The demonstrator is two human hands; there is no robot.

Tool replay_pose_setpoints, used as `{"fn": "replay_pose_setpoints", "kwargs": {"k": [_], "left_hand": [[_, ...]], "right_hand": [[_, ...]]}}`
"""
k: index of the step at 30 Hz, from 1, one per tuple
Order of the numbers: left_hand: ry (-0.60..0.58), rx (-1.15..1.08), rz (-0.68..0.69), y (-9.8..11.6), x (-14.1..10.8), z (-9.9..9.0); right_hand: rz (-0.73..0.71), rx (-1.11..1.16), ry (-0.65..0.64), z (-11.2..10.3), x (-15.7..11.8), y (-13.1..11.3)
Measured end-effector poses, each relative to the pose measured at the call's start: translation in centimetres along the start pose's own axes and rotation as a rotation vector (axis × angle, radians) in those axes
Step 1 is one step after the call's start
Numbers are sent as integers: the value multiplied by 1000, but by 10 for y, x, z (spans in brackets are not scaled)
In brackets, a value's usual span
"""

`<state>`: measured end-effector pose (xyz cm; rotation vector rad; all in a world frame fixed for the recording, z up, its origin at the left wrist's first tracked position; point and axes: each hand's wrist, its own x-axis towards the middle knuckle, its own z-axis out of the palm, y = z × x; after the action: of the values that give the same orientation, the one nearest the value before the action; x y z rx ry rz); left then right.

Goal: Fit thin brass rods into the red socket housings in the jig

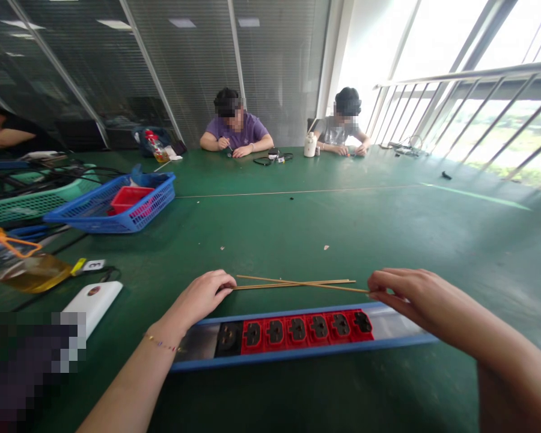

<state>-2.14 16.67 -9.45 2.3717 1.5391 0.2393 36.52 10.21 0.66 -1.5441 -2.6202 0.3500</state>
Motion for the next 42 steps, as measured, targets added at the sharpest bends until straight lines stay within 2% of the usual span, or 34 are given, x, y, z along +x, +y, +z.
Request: {"fn": "replay_pose_setpoints", "kwargs": {"k": [3,10,15,26,31,36,42], "left_hand": [[-6,-3,-9,0,0,1],[0,-9,-28,4,-1,-1],[-15,-33,-37,5,-1,-1],[-17,8,-19,2,0,2],[9,61,-10,2,-1,2],[26,108,23,6,-2,-1],[-22,90,-10,12,-1,-3]], "right_hand": [[-11,26,-28,13,12,8],[10,17,-91,57,48,7],[-12,-3,-68,72,63,10],[-4,-56,2,82,76,8],[21,-68,31,82,69,20],[75,-82,-51,75,55,40],[117,-91,-108,72,58,36]]}}
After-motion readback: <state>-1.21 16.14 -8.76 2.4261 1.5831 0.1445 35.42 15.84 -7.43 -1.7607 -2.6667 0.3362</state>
